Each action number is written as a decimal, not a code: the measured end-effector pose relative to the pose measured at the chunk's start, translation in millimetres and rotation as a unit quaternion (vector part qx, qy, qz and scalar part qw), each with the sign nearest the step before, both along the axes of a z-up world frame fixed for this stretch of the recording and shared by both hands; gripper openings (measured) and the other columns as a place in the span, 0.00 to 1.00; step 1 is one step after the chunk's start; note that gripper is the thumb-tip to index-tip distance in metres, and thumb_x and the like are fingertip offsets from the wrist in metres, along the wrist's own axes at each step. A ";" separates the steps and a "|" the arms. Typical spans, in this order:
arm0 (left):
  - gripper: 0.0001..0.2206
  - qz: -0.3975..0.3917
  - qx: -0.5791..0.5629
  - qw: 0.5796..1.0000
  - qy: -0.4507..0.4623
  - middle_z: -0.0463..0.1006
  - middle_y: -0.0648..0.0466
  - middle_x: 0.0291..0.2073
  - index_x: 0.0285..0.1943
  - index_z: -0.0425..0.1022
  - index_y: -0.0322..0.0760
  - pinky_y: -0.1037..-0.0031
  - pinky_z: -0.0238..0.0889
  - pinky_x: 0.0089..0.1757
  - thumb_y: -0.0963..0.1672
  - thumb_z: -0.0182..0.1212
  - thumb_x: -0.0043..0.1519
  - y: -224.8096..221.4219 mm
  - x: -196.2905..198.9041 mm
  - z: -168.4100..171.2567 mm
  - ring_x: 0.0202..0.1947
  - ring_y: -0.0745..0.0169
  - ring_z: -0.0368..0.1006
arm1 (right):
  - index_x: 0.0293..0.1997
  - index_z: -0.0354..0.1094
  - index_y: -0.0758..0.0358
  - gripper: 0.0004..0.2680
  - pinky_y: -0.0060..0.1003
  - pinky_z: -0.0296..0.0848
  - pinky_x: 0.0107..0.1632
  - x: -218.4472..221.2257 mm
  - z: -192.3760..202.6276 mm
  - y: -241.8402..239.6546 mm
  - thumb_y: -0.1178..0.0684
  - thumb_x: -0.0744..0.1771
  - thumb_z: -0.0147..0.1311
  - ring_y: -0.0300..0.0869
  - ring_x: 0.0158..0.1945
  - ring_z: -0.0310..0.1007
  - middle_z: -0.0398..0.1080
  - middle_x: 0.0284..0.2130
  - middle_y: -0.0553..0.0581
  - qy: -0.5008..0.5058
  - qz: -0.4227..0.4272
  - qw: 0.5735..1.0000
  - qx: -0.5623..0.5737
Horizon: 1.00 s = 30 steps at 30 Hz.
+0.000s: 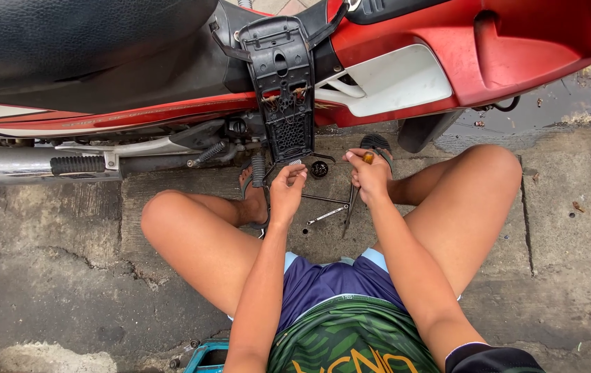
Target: Repairing internal components of a motorcycle by removing a plastic cover with a screwdriver and manipulating parts with a metal rod and a T-handle wrench.
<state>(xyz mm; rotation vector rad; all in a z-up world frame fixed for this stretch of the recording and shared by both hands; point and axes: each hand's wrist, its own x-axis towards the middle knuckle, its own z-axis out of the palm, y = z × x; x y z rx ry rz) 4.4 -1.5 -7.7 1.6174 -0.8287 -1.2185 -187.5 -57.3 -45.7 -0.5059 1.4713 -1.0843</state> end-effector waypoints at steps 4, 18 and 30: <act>0.11 0.011 -0.010 1.000 0.008 0.83 0.44 0.43 0.52 0.81 0.30 0.76 0.74 0.40 0.38 0.62 0.61 0.8 -0.6 -3.5 0.38 0.64 0.77 | 0.49 0.70 0.68 0.08 0.21 0.56 0.14 0.6 -4.4 3.3 0.58 0.67 0.61 0.27 0.13 0.54 0.77 0.35 0.60 -0.033 -0.020 0.999 -0.001; 0.10 -0.034 -0.006 0.999 0.014 0.85 0.54 0.40 0.49 0.84 0.42 0.80 0.74 0.41 0.40 0.68 0.59 -0.4 -4.7 -11.3 0.38 0.73 0.79 | 0.39 0.82 0.54 0.07 0.22 0.69 0.32 26.5 21.1 26.5 0.60 0.61 0.71 0.26 0.27 0.65 0.75 0.24 0.47 0.142 0.164 0.963 -0.161; 0.06 -0.050 -0.014 0.997 -0.064 0.84 0.52 0.31 0.42 0.85 0.40 0.81 0.74 0.37 0.39 0.67 0.59 -0.8 -3.1 -8.4 0.32 0.70 0.79 | 0.43 0.82 0.54 0.07 0.28 0.73 0.42 26.0 12.9 32.4 0.58 0.63 0.67 0.29 0.35 0.71 0.79 0.29 0.49 0.137 0.240 0.951 -0.141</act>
